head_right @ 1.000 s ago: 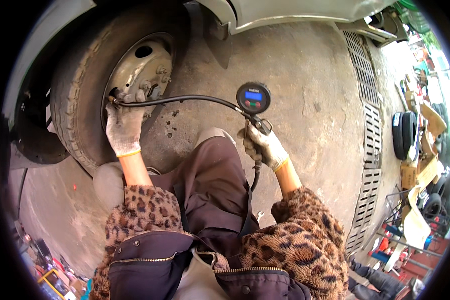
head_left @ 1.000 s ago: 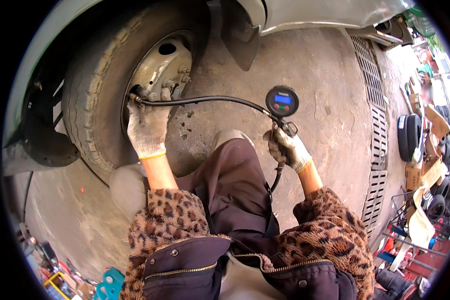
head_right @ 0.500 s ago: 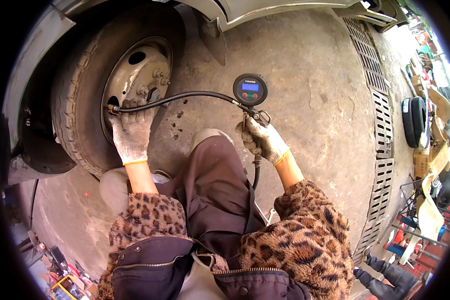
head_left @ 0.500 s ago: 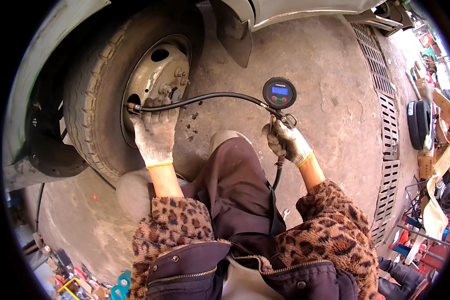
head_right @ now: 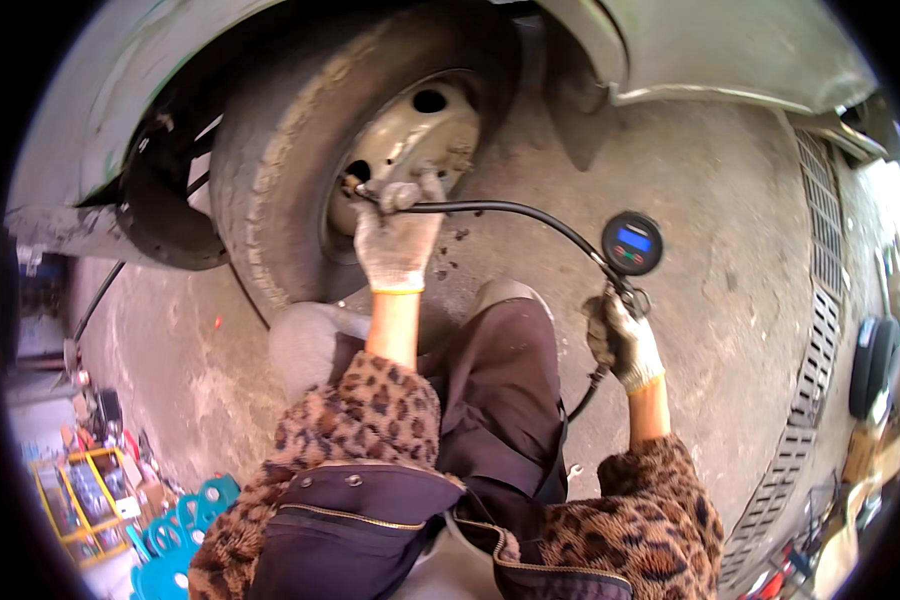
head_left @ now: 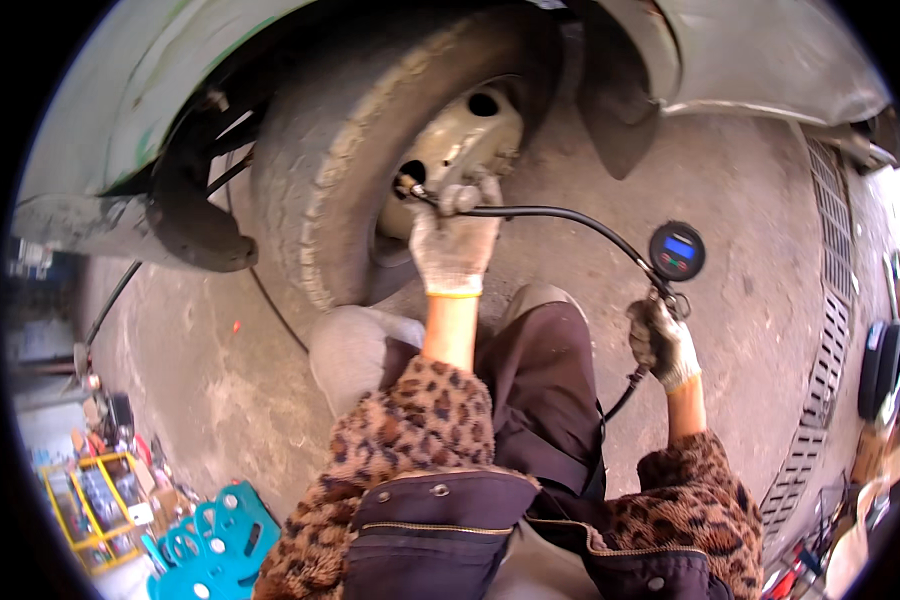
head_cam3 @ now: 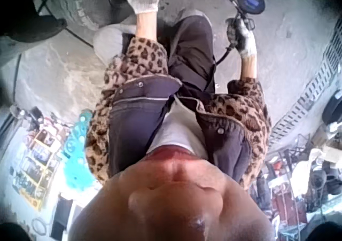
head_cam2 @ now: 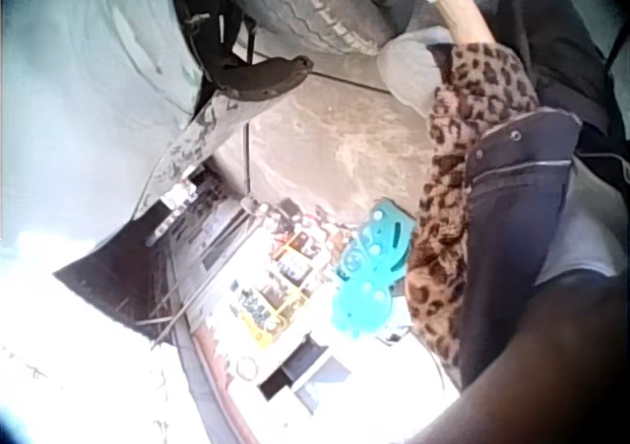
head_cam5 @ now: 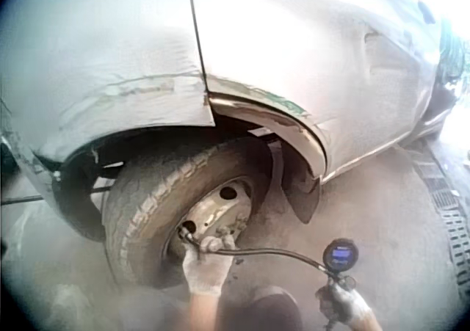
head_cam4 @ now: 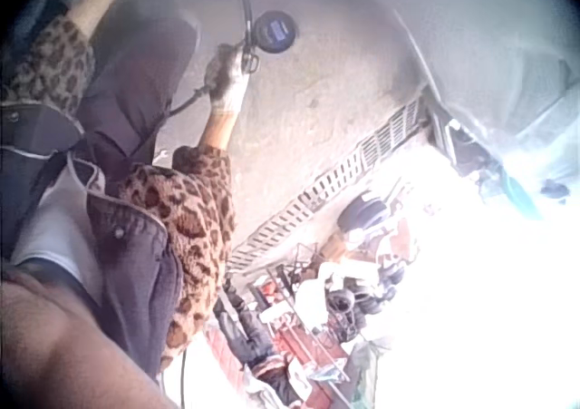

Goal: The person uses a pneumatic impact wrench to tighten lug nuts on a car tire, then checks tire pressure with a gauge, and finally removes the tire from the vehicle.

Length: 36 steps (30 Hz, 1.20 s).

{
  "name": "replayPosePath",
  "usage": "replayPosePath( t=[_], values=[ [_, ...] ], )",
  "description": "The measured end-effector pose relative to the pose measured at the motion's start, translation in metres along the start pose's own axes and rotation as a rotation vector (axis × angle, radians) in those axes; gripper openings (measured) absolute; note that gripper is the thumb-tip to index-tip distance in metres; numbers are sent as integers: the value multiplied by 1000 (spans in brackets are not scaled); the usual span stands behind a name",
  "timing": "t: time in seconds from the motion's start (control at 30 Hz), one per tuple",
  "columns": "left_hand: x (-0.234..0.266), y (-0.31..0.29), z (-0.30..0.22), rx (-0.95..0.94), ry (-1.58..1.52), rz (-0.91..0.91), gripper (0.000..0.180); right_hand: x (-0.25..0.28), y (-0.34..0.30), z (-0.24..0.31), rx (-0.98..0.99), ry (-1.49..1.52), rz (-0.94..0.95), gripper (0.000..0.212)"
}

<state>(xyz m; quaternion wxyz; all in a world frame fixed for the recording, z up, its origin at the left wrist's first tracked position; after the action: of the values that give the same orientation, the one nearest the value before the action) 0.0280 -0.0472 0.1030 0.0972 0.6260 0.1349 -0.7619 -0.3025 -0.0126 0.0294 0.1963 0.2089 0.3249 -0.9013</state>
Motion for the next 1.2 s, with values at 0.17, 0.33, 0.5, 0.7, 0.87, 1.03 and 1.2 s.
replayPosePath(
  t=[0.17,0.33,0.5,0.7,0.87,1.03,1.2],
  values=[
    [4,6,-5,-41,-130,-74,46,-11,0,3,24,-38,2,54],
    [9,7,-2,-50,-169,-126,44,-7,-8,8,16,-116,-63,54],
    [26,12,11,153,-350,-104,47,2,-16,13,17,-142,-97,51],
    [29,4,-15,-26,578,138,58,-11,-24,17,58,-67,-15,50],
    [50,-45,68,264,1875,343,54,-23,-21,19,137,-64,52,47],
    [51,-78,166,515,948,-11,35,-44,-14,13,112,13,108,43],
    [63,-76,177,550,1088,-86,34,-47,-23,17,132,-34,68,39]
  ],
)
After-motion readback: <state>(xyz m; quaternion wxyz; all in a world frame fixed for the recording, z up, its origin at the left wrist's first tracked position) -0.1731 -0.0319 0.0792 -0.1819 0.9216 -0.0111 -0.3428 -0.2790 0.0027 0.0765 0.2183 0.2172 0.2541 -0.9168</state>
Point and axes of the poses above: each hand's wrist, its own y-axis towards the middle knuckle, its own x-axis out of the back of the hand, z = x × y, the point moved 8 cm from there along y, towards the middle knuckle, and after that the axes turned 4 degrees about x, right-handed, at the moved point
